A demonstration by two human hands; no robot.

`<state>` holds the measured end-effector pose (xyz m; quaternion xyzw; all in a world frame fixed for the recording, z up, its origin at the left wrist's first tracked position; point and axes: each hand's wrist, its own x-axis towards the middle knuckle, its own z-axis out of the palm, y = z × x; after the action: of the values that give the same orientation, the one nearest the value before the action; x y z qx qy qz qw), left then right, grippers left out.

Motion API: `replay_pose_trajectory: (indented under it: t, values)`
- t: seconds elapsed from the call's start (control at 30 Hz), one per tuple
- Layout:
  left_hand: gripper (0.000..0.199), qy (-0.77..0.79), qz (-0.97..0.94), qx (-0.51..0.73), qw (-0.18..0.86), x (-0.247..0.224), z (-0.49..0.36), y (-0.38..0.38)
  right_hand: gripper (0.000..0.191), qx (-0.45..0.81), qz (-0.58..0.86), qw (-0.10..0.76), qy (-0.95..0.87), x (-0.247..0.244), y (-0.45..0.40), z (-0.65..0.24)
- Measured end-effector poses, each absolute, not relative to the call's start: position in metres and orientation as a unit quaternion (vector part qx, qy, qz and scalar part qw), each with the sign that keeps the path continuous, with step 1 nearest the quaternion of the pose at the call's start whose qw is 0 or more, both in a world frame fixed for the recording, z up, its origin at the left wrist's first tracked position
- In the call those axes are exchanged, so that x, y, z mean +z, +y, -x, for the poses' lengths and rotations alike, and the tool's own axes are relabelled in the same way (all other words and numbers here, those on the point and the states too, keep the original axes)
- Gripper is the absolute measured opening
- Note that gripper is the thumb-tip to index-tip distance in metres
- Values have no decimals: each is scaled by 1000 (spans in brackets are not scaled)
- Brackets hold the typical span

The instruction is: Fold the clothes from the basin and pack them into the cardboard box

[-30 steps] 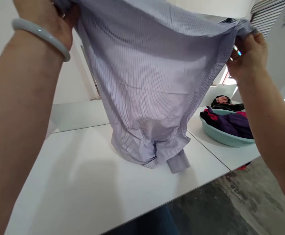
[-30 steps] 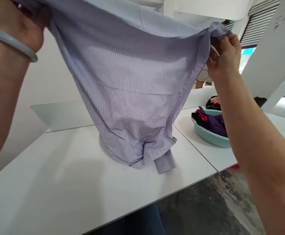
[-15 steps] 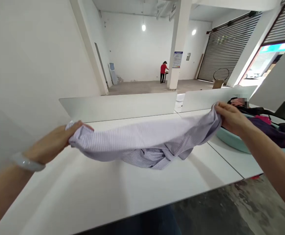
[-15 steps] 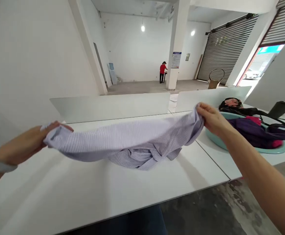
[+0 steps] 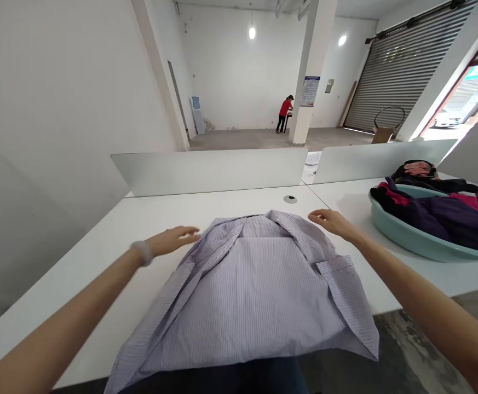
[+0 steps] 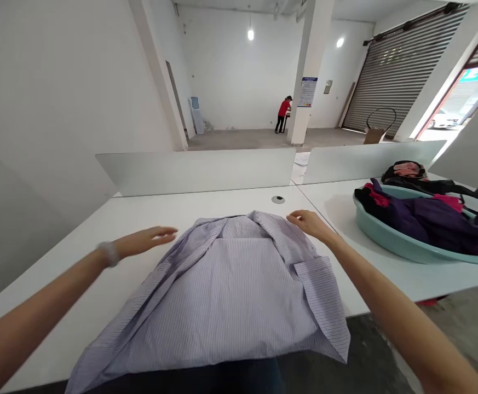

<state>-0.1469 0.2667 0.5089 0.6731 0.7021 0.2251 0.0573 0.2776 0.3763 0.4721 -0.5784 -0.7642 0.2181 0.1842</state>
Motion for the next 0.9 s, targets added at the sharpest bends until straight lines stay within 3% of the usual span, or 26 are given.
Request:
replay_pose_trajectory:
  t: [0.1,0.23,0.33,0.5,0.6,0.73,0.8,0.9]
  values:
    - [35,693,-682,223,72,497,114,299,56,222,597,158,-754,468,404,-243]
    - [36,681,-690,232,80,491,100,331,30,203,569,90,-792,468,425,-211]
    - [36,674,-692,247,78,505,109,352,16,147,569,160,-793,491,434,-209]
    - [38,640,-697,321,20,552,143,350,38,17,523,338,-782,556,417,-224]
    - [43,611,-706,357,-42,556,156,316,48,-82,440,369,-815,555,380,-238]
    - [55,677,-693,245,41,502,172,258,50,-80,408,174,-893,492,332,-268]
    - [55,712,-678,143,114,465,184,233,55,-24,411,70,-908,455,317,-287]
    - [55,761,-626,120,121,429,208,208,47,107,410,-25,-906,425,306,-315]
